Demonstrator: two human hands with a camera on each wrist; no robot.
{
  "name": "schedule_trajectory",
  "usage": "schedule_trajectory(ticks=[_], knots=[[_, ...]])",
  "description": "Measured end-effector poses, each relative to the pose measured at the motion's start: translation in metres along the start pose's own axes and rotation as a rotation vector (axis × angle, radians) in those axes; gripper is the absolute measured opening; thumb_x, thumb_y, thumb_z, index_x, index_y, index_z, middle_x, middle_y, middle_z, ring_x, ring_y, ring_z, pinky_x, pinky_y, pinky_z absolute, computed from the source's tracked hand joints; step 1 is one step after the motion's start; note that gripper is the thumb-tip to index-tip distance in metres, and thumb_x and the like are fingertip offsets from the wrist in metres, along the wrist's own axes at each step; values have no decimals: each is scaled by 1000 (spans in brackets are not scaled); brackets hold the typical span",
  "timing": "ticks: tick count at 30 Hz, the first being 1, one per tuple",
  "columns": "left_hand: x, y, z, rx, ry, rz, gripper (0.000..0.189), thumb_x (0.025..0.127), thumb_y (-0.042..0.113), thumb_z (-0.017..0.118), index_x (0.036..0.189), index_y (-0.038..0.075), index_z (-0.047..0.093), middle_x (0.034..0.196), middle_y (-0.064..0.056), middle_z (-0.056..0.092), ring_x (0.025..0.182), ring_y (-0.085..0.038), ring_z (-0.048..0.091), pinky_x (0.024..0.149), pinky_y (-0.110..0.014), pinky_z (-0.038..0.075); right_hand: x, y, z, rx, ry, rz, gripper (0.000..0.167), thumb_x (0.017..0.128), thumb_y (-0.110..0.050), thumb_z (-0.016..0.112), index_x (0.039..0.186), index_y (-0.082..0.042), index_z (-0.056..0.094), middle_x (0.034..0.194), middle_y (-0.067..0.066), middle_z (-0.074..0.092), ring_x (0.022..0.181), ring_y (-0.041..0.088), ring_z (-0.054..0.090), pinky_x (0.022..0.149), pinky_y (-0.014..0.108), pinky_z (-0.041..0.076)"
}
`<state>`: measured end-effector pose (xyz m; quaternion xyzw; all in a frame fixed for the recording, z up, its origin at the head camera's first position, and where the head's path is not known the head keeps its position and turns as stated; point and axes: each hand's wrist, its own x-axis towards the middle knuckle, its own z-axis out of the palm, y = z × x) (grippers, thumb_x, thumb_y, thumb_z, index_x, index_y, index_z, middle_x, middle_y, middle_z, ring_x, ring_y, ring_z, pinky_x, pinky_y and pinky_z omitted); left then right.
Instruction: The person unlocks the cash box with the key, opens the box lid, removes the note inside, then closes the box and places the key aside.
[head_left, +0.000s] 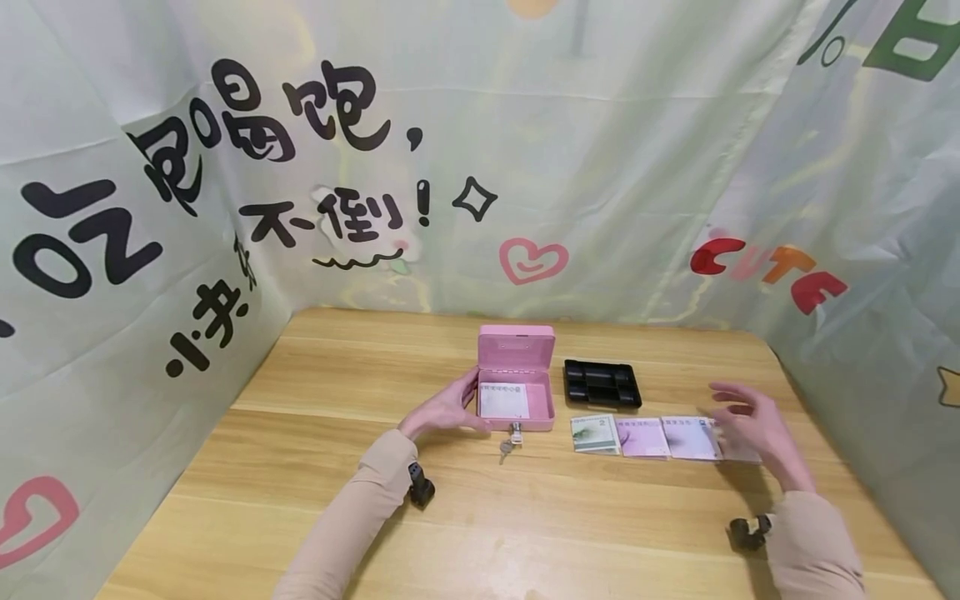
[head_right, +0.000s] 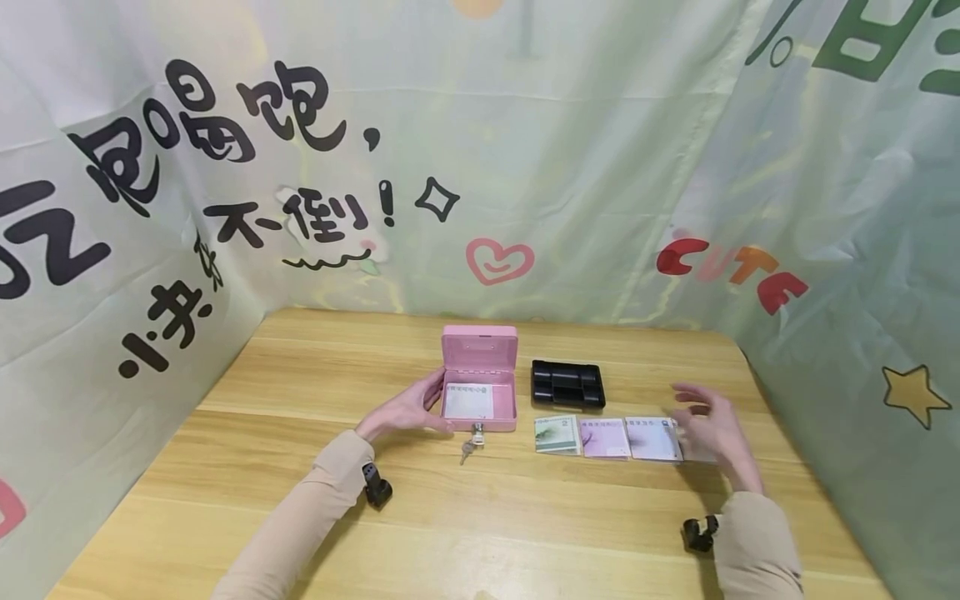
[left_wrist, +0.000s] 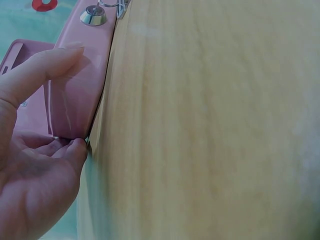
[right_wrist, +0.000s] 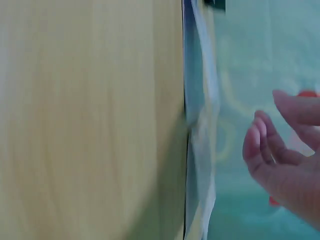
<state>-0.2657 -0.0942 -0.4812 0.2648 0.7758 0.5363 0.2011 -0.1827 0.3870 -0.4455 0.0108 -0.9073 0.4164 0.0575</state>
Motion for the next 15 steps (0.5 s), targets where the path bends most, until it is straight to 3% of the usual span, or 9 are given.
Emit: schedule_trajectory(ticks=[2,4,7,12,15], knots=[[0,0,0,3,4,-4,122,70,-2,84,162,7,4,170,-16,11,158,-34,15,131,-46,15,3,-10,12,47,-21,-33,46,95,-7,64,135,13,51,98,-34,57,90,-18,51,74,6,48],[-1,0,0,10,8,-13,122,70,-1,84,163,8,5,170,-15,12,158,-33,15,131,-46,15,5,-20,23,91,-47,-55,46,95,-7,64,135,13,51,98,-36,55,92,-16,54,76,7,50],[-1,-1,1,15,8,-30,121,71,0,85,163,10,6,171,-13,12,158,-31,14,132,-44,16,9,-35,39,134,-78,-70,47,95,-6,65,136,12,51,104,-22,63,93,-11,57,78,10,52],[-1,-2,0,-11,2,-10,122,70,-3,83,162,6,3,171,-16,8,158,-34,14,131,-46,15,14,-59,64,157,-131,-98,43,95,-5,64,134,11,54,117,19,66,96,-1,62,79,13,54],[0,-2,-1,-18,-3,1,122,70,-4,82,162,4,1,170,-17,6,158,-35,13,132,-47,14,18,-70,77,177,-171,-126,41,95,-3,63,133,9,56,121,29,63,96,3,62,79,14,55]])
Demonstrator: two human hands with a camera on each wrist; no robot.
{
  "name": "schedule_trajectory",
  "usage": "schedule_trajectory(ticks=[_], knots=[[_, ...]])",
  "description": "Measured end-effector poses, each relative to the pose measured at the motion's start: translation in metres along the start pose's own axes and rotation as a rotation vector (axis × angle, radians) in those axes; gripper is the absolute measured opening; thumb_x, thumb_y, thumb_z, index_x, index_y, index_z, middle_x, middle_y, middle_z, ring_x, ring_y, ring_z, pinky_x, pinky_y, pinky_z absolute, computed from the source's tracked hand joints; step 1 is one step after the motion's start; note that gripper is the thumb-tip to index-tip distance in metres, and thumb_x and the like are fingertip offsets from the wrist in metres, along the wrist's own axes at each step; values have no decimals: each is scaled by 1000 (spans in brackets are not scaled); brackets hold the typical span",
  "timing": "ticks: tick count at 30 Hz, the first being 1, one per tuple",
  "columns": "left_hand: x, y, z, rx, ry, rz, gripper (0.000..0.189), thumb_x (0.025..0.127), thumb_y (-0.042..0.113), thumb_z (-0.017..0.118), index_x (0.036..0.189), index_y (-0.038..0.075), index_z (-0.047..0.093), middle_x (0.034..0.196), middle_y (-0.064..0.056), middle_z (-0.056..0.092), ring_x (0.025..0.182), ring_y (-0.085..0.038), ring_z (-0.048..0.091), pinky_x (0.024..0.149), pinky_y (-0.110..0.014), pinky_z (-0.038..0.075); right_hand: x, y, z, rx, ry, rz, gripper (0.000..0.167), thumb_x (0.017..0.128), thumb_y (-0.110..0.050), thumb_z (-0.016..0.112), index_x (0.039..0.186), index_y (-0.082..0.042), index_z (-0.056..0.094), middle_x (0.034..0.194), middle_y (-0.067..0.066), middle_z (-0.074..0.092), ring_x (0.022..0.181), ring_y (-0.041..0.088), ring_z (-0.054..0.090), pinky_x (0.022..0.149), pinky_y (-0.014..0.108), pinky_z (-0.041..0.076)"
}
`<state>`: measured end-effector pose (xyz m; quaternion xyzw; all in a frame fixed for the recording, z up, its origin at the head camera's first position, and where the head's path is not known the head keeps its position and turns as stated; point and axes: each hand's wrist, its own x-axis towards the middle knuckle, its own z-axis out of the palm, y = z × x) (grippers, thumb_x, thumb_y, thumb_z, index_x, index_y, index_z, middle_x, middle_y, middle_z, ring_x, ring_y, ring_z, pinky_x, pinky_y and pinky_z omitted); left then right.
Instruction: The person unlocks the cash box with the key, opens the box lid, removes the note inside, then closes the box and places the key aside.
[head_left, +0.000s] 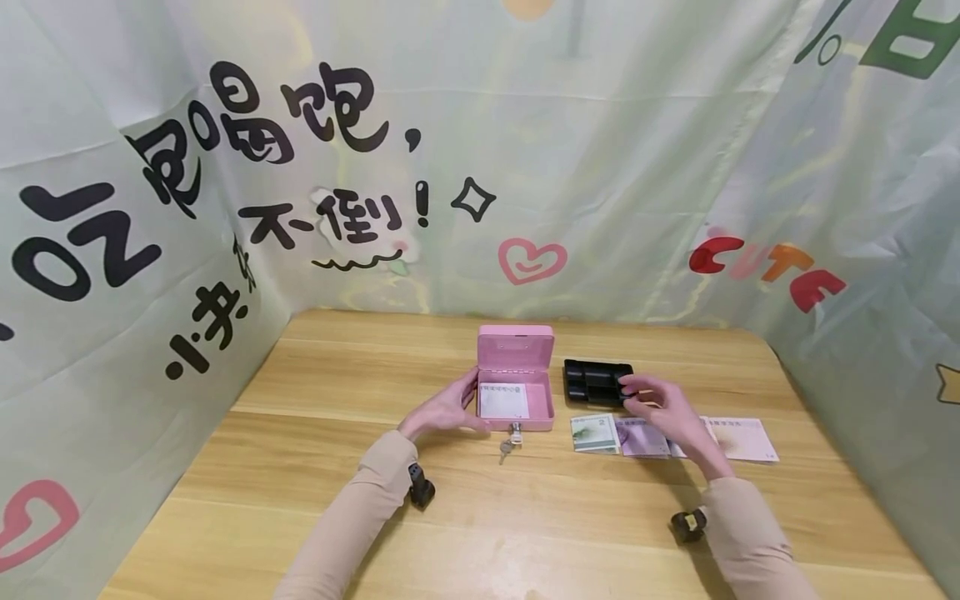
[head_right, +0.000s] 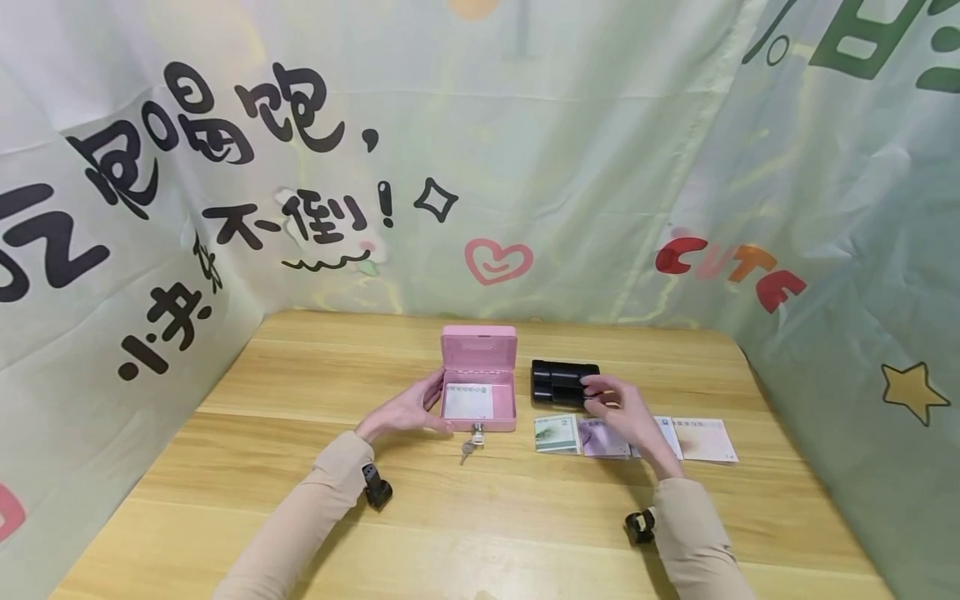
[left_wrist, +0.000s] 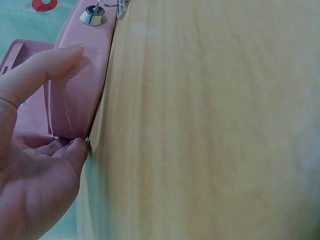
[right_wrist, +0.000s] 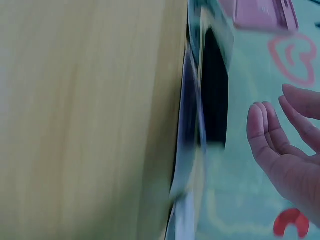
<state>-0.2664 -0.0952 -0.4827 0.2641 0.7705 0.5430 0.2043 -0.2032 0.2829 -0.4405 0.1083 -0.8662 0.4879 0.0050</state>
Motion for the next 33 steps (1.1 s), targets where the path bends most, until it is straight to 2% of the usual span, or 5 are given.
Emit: schedule_trajectory(ticks=[8,15,20,24,33], knots=[[1,0,0,-16,-15,7,122,71,-6,80,162,4,0,171,-17,5,158,-35,11,132,-46,12,17,-15,26,26,-43,-57,38,95,-2,63,131,8,58,118,30,64,94,8,64,80,16,55],[2,0,0,-12,-13,2,121,71,-6,80,162,4,2,171,-17,8,158,-35,13,132,-46,13,33,-31,54,55,-93,-69,37,94,1,62,129,10,58,119,32,64,102,27,67,84,16,56],[1,-1,0,-16,-19,-3,119,71,-8,80,162,5,4,170,-17,9,158,-34,12,132,-46,14,46,-42,77,46,-146,-64,37,94,-1,63,129,9,60,122,31,65,107,38,66,88,27,57],[1,-1,0,-4,-20,5,120,71,-7,80,162,7,4,171,-16,9,158,-32,12,132,-45,14,56,-48,93,27,-180,-59,35,93,-2,63,126,7,62,121,29,67,109,40,66,94,40,58],[-1,1,0,40,2,2,117,71,-1,83,162,10,11,169,-15,19,157,-33,17,131,-48,17,73,-53,113,18,-275,-90,36,93,-5,64,126,9,61,118,28,68,111,36,66,101,47,57]])
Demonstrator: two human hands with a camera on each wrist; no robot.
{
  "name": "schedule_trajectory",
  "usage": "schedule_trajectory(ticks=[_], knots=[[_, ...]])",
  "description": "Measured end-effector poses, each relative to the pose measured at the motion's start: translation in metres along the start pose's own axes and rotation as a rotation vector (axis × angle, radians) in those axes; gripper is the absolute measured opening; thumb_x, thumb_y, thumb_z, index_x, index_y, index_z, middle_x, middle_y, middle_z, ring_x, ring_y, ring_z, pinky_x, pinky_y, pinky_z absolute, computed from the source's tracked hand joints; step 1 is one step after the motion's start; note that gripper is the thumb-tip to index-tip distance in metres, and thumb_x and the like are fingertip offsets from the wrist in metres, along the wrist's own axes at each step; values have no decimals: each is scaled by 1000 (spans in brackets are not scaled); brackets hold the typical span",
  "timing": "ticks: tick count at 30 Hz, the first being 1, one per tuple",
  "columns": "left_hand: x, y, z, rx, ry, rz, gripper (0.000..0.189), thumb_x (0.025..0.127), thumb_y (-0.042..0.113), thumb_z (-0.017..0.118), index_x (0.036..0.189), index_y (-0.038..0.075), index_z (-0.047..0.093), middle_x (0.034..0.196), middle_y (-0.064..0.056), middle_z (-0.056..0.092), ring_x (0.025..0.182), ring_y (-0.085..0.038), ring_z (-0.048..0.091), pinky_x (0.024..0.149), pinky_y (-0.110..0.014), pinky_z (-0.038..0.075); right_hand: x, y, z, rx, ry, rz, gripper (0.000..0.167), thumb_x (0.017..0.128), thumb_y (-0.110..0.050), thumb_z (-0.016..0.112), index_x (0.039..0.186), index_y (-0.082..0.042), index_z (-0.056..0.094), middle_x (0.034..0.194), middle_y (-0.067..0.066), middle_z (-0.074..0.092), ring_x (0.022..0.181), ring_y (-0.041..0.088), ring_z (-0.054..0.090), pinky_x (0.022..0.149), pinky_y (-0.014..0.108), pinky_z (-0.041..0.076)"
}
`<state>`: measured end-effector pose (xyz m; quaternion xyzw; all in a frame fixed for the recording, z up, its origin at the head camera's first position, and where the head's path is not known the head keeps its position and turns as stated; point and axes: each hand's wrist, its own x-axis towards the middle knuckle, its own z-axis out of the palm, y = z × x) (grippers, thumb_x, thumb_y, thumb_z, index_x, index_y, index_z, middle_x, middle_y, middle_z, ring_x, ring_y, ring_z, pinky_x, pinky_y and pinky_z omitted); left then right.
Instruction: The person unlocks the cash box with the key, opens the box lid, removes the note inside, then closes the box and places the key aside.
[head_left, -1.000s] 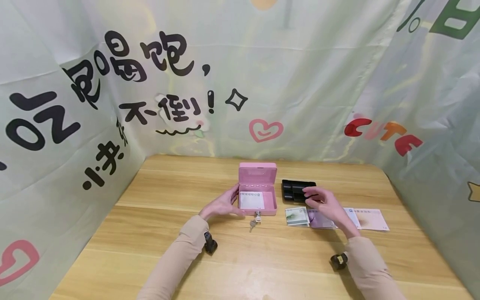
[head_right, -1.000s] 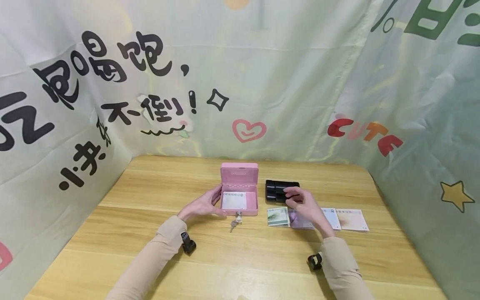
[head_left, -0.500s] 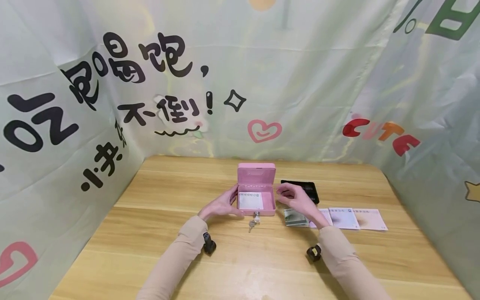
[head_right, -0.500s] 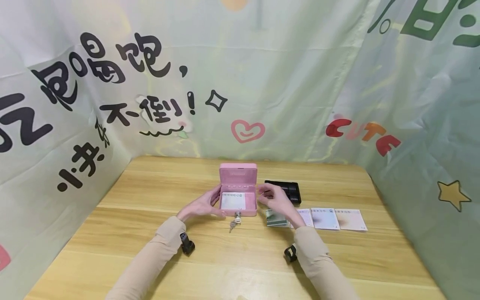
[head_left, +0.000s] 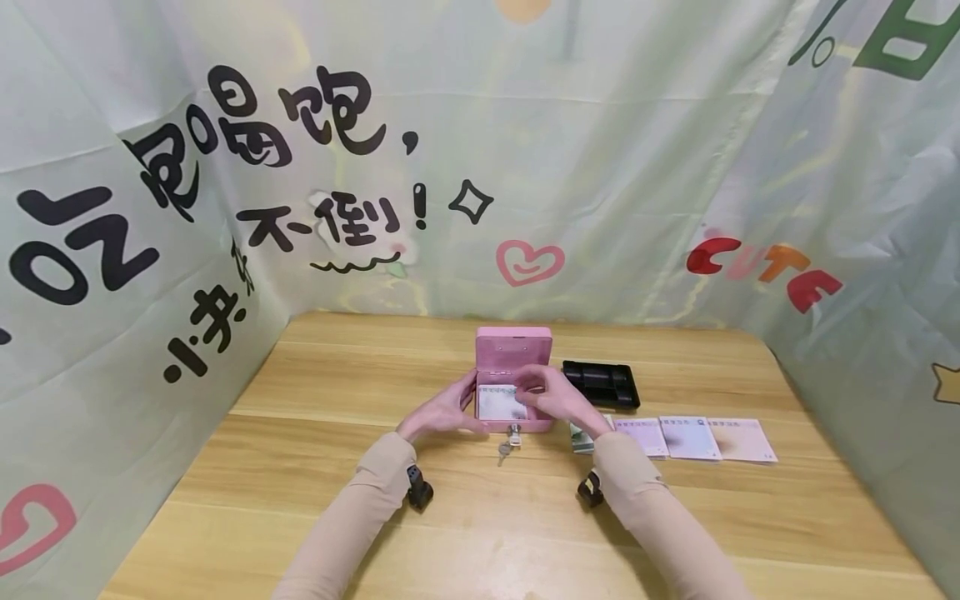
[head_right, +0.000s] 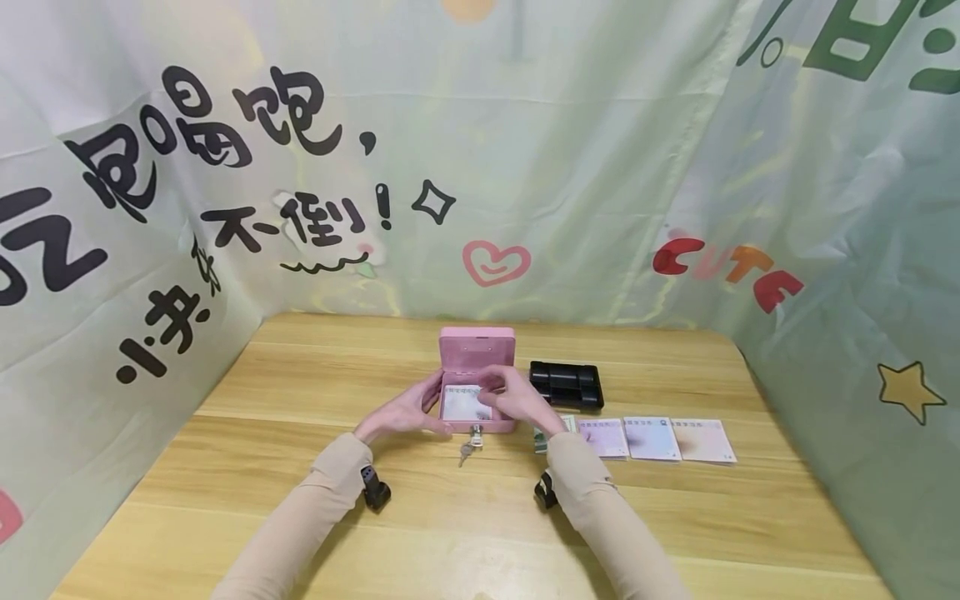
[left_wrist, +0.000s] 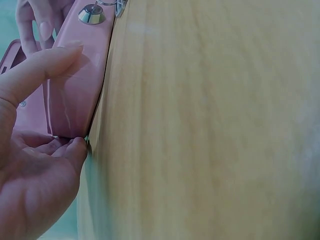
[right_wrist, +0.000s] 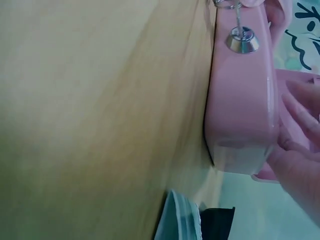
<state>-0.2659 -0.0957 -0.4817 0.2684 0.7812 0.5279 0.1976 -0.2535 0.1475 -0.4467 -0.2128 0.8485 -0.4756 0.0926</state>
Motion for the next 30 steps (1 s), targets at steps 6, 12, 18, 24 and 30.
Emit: schedule_trajectory(ticks=[6,12,18,24,30], knots=[[1,-1,0,-7,-6,9,117,71,-1,83,162,9,10,169,-15,17,158,-32,16,131,-46,16,11,5,5,11,-62,-25,36,92,-5,66,125,9,60,123,29,66,118,42,63,106,52,53],[0,0,0,1,-3,3,116,72,-1,84,162,8,11,169,-16,19,157,-33,18,131,-47,16,17,5,8,-19,-82,-29,37,92,-5,66,125,10,60,128,29,64,126,46,59,112,57,48],[0,1,1,-8,-9,7,118,71,-3,83,162,7,8,169,-18,16,157,-35,17,131,-48,16,19,5,11,-26,-93,-18,38,90,-3,66,125,11,60,127,30,65,123,46,61,110,56,50],[-2,2,1,-16,-10,17,118,72,-3,82,162,6,6,169,-20,14,157,-38,15,131,-52,14,20,5,12,-20,-84,-9,36,91,-2,66,124,11,61,123,29,67,119,44,63,107,54,52],[0,3,1,-36,-16,16,119,73,-3,81,162,7,3,170,-19,10,157,-36,13,131,-50,13,21,6,11,-9,-77,-13,36,91,-3,66,123,11,61,119,29,67,113,41,65,105,52,54]])
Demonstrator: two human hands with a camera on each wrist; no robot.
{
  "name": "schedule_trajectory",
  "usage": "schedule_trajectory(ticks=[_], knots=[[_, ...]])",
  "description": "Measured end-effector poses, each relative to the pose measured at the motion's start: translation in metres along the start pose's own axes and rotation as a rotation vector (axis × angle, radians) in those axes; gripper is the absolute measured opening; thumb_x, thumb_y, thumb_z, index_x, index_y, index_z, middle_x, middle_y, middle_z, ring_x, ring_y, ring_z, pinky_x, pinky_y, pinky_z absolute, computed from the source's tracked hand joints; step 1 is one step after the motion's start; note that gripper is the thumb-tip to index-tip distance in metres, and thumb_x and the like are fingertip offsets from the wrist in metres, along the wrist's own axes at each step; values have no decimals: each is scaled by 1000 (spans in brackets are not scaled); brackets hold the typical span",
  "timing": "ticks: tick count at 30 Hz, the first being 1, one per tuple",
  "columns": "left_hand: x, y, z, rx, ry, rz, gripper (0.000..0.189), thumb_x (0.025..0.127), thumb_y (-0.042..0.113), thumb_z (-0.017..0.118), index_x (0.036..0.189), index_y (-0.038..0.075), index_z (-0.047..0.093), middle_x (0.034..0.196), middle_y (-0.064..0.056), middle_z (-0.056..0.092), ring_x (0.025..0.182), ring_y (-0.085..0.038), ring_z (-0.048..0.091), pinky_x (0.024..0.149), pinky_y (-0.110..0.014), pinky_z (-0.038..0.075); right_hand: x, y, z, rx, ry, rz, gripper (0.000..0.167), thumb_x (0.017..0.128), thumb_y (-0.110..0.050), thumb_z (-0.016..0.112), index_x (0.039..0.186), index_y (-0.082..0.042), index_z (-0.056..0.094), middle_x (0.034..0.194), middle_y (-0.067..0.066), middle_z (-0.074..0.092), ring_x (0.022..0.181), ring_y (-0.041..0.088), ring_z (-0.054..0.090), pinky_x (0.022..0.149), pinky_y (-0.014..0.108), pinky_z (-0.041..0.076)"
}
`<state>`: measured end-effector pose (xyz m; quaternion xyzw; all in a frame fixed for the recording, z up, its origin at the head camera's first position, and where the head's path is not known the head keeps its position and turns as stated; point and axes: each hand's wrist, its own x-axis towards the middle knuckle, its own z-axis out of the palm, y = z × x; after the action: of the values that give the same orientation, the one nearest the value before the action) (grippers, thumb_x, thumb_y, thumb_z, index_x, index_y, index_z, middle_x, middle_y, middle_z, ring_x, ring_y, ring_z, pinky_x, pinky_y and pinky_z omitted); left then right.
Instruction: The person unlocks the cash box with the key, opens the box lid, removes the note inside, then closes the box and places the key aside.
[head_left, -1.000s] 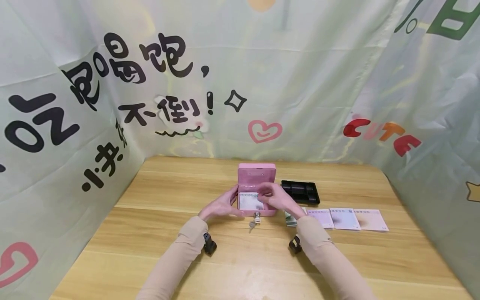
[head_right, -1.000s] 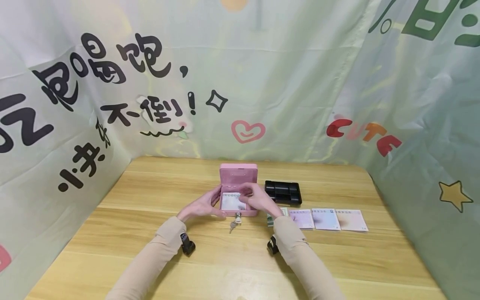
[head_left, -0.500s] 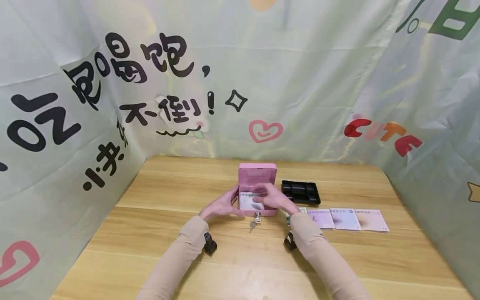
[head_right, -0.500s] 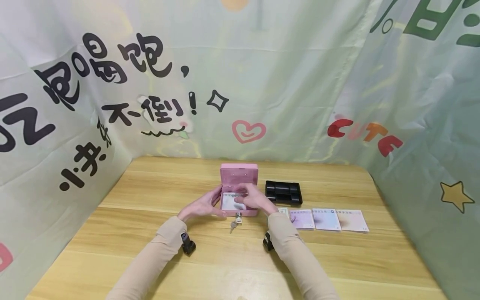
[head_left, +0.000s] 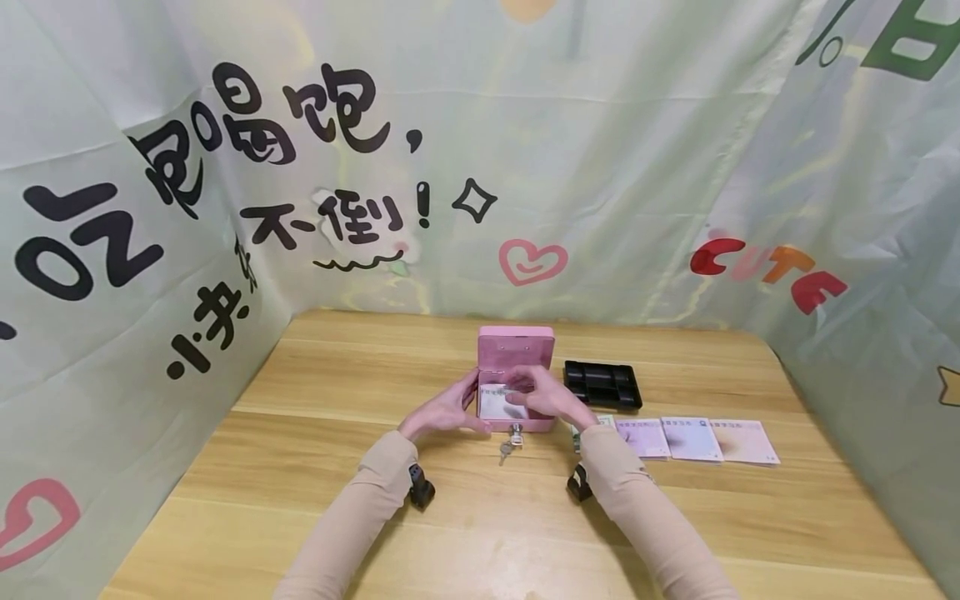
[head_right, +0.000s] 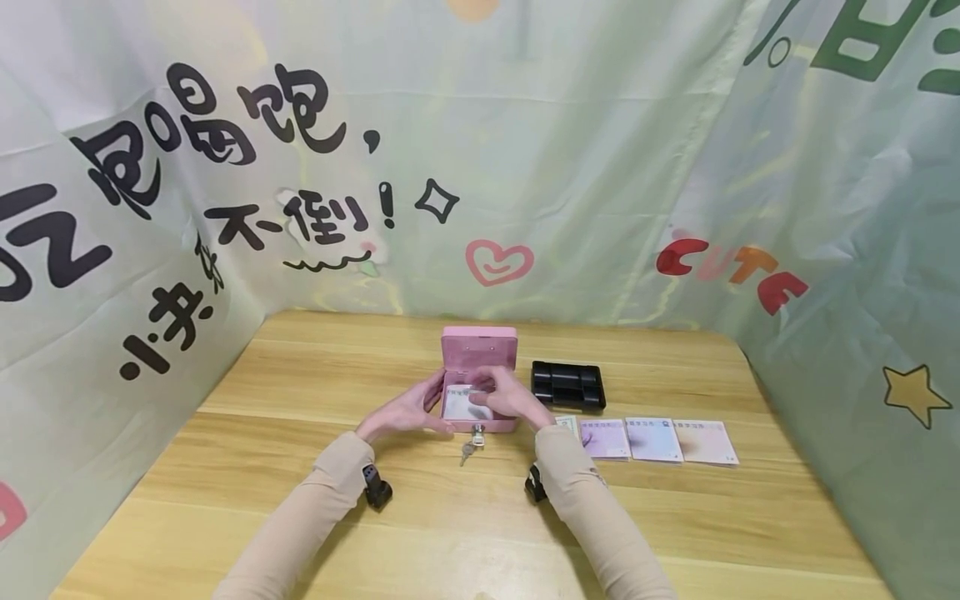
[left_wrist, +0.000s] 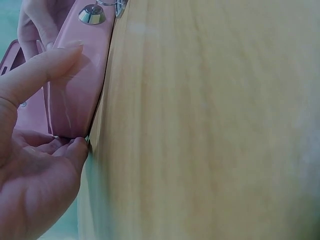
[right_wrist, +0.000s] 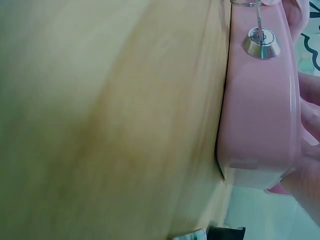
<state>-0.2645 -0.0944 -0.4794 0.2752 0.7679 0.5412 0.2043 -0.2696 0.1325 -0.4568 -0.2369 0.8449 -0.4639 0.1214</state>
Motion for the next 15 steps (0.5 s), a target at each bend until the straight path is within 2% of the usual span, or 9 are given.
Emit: schedule_trajectory(ticks=[9,15], knots=[[0,-1,0,8,-3,-8,123,73,-2,82,163,8,-1,171,-17,7,157,-36,12,132,-48,12,1,1,1,18,-1,-34,34,90,0,65,121,13,61,116,30,67,107,38,66,100,47,57],[0,-2,-1,8,-2,-15,122,73,-1,82,162,8,-2,170,-18,8,157,-36,13,132,-49,12,1,0,1,29,28,-27,35,88,2,65,121,12,62,116,29,68,106,37,66,99,46,57]])
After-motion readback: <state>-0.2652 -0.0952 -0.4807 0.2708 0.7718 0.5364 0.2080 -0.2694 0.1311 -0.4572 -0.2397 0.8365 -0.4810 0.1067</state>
